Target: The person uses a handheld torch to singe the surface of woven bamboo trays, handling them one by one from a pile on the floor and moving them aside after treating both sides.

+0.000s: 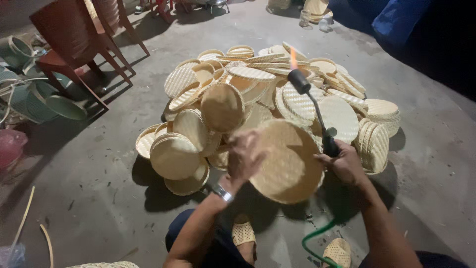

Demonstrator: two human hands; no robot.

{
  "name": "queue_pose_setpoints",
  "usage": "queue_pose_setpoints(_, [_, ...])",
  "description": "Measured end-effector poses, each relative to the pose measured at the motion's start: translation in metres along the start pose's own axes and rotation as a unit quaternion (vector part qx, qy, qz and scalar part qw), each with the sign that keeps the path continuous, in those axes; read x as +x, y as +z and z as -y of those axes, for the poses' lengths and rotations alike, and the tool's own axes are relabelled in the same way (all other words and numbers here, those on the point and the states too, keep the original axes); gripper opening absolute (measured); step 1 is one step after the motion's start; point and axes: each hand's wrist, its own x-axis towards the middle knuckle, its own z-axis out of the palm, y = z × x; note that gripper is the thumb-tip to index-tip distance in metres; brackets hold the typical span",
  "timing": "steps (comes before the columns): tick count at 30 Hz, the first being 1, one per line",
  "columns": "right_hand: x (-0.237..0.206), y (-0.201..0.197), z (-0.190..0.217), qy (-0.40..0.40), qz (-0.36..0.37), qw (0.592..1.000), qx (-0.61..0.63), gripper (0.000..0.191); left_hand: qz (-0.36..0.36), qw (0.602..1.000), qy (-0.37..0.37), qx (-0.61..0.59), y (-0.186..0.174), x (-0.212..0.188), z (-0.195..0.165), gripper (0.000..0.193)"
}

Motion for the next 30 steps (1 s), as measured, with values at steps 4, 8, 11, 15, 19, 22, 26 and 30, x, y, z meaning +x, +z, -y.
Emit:
queue_pose_setpoints(4, [-0.002,-0.012,-0.004,0.007,0.118,0.993,0.002,0.024,0.12,0.981,-0.103,-0.11,-0.017,0.001,0.038,0.058])
queue_pose_setpoints(8, [-0.003,-0.013,-0.005,0.106,0.169,0.98,0.01,0.032,0.276,0.84,-0.29,-0.367,-0.012,-0.006,0.047,0.054])
queue_pose_setpoints(11, [-0.003,-0.01,-0.003,0.045,0.192,0.98,-0.017,0.031,0.36,0.808,-0.322,-0.338,-0.007,-0.012,0.046,0.045])
queue_pose_setpoints(15, [-0.005,-0.004,0.001,0.018,0.122,0.99,-0.068,0.028,0.304,0.85,-0.32,-0.288,0.0,-0.022,0.046,0.036])
queue_pose_setpoints(19, [-0.016,-0.001,0.006,0.074,0.026,0.982,-0.169,0.034,0.265,0.857,-0.423,-0.126,0.012,-0.039,0.061,0.034])
queue_pose_setpoints(22, [-0.03,0.001,0.009,0.043,0.038,0.989,-0.136,0.032,0.037,0.89,-0.388,-0.237,0.028,-0.054,0.082,0.032])
queue_pose_setpoints(26, [-0.052,0.008,0.012,0.099,0.161,0.977,-0.094,0.034,-0.039,0.821,-0.502,-0.27,0.038,-0.066,0.112,0.043])
queue_pose_setpoints(30, [-0.071,0.017,0.013,0.137,0.242,0.955,-0.1,0.026,-0.155,0.837,-0.497,-0.17,0.03,-0.061,0.125,0.041])
